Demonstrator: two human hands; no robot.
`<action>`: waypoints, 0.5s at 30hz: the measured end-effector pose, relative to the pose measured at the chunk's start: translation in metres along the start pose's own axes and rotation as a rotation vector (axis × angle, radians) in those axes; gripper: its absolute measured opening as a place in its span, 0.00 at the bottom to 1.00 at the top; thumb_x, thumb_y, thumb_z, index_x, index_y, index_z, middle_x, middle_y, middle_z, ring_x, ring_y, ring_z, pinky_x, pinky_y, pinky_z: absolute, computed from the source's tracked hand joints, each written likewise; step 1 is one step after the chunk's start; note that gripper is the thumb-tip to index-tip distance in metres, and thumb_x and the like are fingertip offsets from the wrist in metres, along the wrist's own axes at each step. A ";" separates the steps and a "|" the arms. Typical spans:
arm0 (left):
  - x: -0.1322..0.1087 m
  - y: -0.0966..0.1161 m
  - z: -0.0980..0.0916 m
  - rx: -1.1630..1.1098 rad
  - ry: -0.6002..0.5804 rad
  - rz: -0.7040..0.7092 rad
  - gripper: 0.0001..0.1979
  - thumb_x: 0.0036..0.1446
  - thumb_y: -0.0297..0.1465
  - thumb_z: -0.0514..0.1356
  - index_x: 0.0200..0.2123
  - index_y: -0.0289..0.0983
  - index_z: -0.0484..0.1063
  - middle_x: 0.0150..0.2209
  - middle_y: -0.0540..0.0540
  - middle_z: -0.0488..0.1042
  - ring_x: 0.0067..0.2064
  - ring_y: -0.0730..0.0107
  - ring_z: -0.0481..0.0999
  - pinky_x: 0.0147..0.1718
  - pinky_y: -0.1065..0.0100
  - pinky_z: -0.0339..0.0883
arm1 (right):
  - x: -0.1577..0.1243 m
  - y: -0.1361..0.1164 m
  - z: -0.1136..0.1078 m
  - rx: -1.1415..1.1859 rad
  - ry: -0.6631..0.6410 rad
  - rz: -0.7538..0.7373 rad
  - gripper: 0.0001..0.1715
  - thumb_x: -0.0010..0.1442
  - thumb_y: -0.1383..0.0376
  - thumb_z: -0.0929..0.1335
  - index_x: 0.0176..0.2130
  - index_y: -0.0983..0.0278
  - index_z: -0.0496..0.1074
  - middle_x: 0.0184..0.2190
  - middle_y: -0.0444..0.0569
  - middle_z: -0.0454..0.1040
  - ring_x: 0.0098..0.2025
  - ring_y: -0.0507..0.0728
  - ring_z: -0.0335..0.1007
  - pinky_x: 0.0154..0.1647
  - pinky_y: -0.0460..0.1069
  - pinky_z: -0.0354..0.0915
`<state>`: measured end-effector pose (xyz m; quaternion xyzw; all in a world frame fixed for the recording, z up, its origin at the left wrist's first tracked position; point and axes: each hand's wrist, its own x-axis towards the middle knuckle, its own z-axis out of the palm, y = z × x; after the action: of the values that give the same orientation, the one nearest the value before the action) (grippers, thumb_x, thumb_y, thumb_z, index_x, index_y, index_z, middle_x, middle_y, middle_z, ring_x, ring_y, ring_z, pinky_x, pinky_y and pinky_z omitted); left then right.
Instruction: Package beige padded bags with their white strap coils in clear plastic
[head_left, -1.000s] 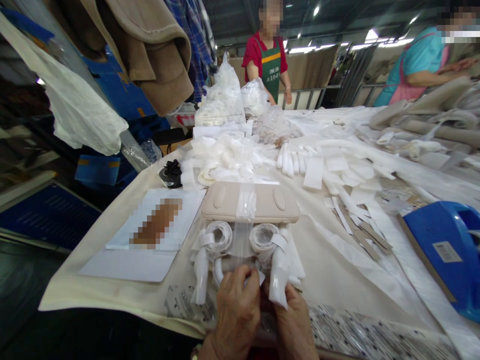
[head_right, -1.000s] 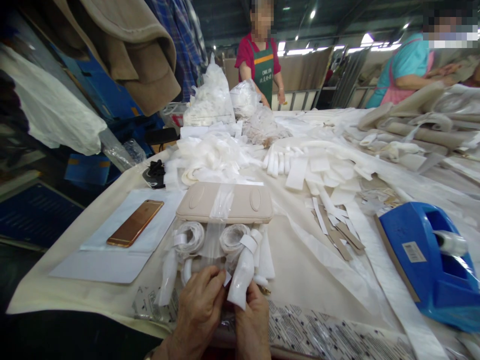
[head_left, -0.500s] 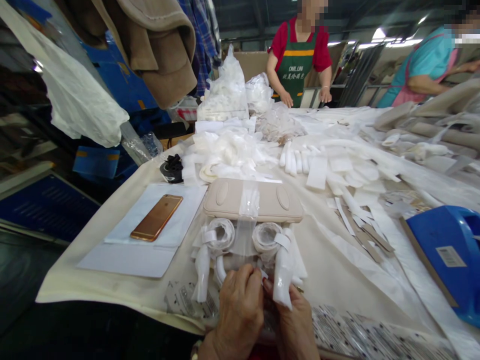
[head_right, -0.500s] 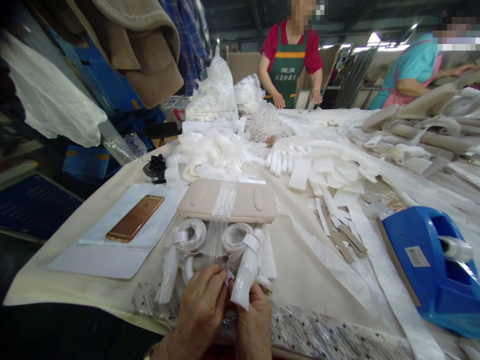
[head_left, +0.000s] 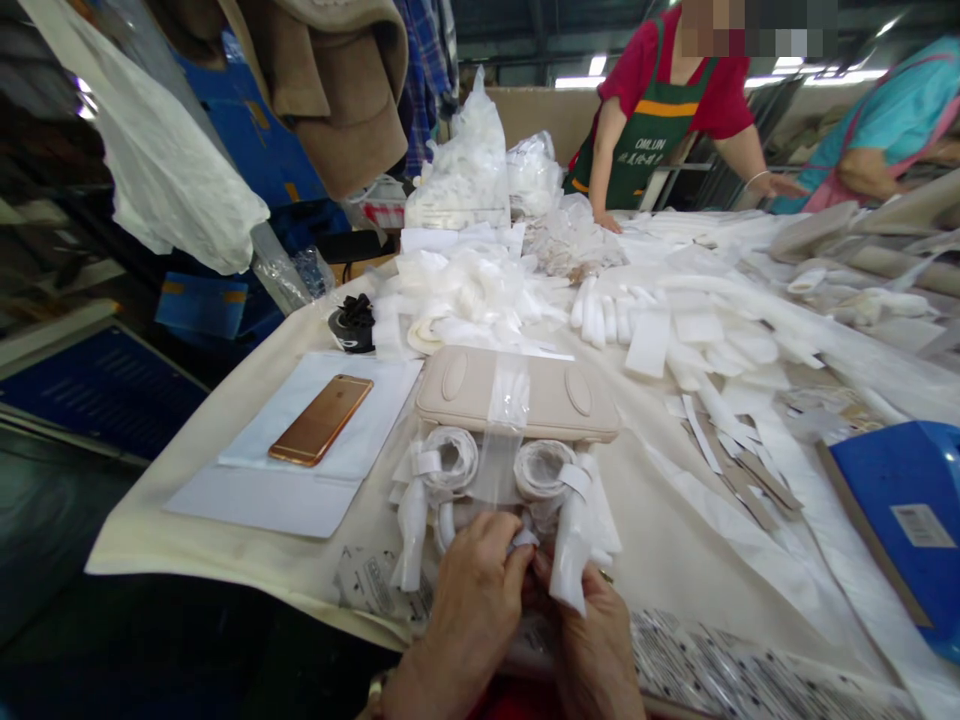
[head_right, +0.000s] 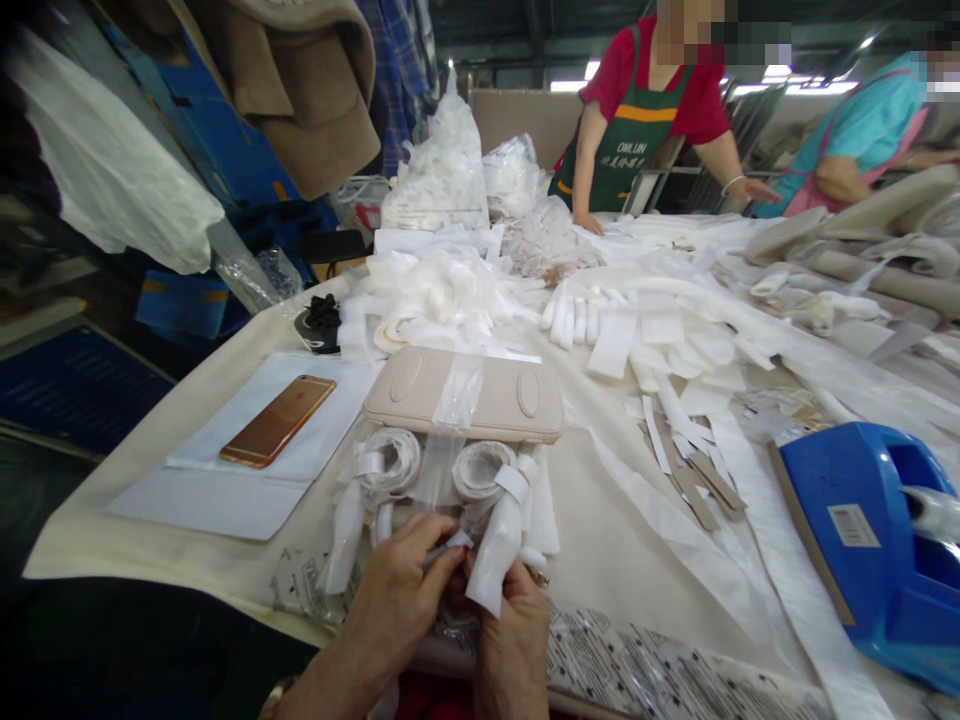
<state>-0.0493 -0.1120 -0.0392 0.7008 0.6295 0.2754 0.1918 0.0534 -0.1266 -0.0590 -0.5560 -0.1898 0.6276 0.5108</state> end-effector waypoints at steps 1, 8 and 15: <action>0.002 0.002 -0.002 0.019 -0.038 -0.012 0.03 0.53 0.25 0.57 0.31 0.39 0.68 0.30 0.49 0.72 0.34 0.64 0.74 0.32 0.66 0.66 | 0.000 0.001 0.000 -0.001 0.005 -0.005 0.16 0.36 0.56 0.75 0.25 0.64 0.75 0.19 0.45 0.73 0.23 0.54 0.64 0.23 0.46 0.61; 0.007 0.010 -0.007 0.131 -0.128 -0.085 0.04 0.53 0.25 0.58 0.30 0.39 0.67 0.30 0.49 0.72 0.33 0.63 0.74 0.31 0.66 0.63 | -0.002 -0.002 -0.003 0.068 -0.041 0.038 0.12 0.36 0.60 0.75 0.24 0.63 0.74 0.20 0.43 0.73 0.25 0.55 0.66 0.23 0.46 0.60; -0.004 0.006 0.011 0.297 0.219 0.162 0.08 0.51 0.22 0.56 0.23 0.39 0.63 0.23 0.50 0.67 0.26 0.65 0.67 0.26 0.65 0.56 | -0.002 -0.004 -0.006 -0.033 -0.016 -0.011 0.13 0.36 0.62 0.74 0.26 0.64 0.74 0.24 0.43 0.75 0.30 0.56 0.66 0.27 0.45 0.62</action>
<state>-0.0379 -0.1161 -0.0452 0.7356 0.6219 0.2685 -0.0058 0.0604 -0.1286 -0.0571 -0.5581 -0.2074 0.6260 0.5037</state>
